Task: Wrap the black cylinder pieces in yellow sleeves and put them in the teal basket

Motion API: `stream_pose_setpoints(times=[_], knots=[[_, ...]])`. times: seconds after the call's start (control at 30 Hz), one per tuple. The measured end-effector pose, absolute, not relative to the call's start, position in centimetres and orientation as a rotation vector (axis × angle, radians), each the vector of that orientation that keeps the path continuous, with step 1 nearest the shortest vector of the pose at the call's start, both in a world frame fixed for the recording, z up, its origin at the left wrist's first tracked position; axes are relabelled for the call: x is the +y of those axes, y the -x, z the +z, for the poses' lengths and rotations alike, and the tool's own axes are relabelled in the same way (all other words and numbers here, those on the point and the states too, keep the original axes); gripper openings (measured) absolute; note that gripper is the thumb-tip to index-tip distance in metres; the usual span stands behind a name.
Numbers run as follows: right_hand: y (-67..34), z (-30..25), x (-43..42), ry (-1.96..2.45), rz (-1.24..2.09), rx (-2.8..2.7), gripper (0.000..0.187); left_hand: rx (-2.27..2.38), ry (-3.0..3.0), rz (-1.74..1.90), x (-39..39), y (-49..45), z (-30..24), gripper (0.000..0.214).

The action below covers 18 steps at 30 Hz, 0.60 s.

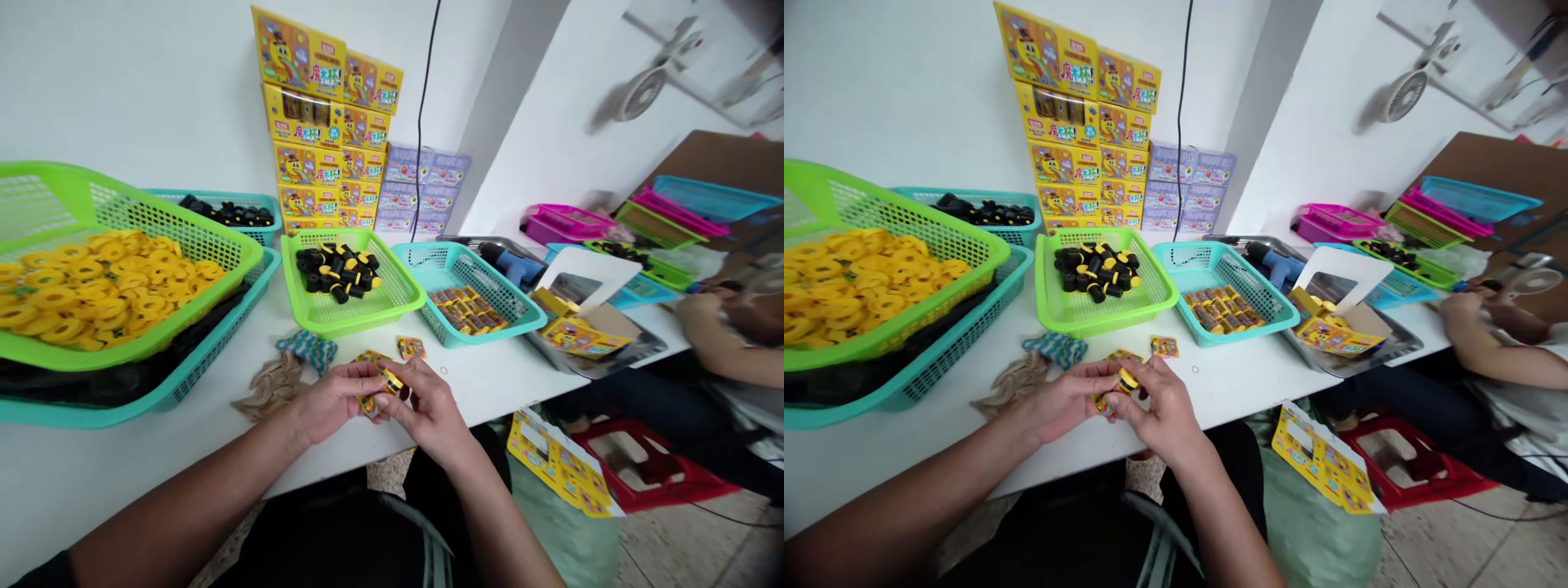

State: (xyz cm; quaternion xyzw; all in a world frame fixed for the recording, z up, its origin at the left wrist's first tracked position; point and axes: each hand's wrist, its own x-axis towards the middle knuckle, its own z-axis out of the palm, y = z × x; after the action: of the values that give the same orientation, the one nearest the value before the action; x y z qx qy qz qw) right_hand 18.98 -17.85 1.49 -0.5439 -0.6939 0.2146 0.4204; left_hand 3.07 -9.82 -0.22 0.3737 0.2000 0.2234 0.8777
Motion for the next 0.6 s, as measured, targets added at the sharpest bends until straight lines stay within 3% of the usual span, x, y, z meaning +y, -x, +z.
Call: stream_pose_setpoints(times=[0.3,0.6], knots=[[-19.3,1.6,-17.9,1.338,0.677,-1.681,0.027,0.375,-0.77,0.417,-9.9,-3.1,-0.1,0.029],[-18.0,0.3,-17.7,1.343,0.281,-1.641,0.033,0.482,-0.765,0.578,-9.6,-3.2,-0.1,0.034]])
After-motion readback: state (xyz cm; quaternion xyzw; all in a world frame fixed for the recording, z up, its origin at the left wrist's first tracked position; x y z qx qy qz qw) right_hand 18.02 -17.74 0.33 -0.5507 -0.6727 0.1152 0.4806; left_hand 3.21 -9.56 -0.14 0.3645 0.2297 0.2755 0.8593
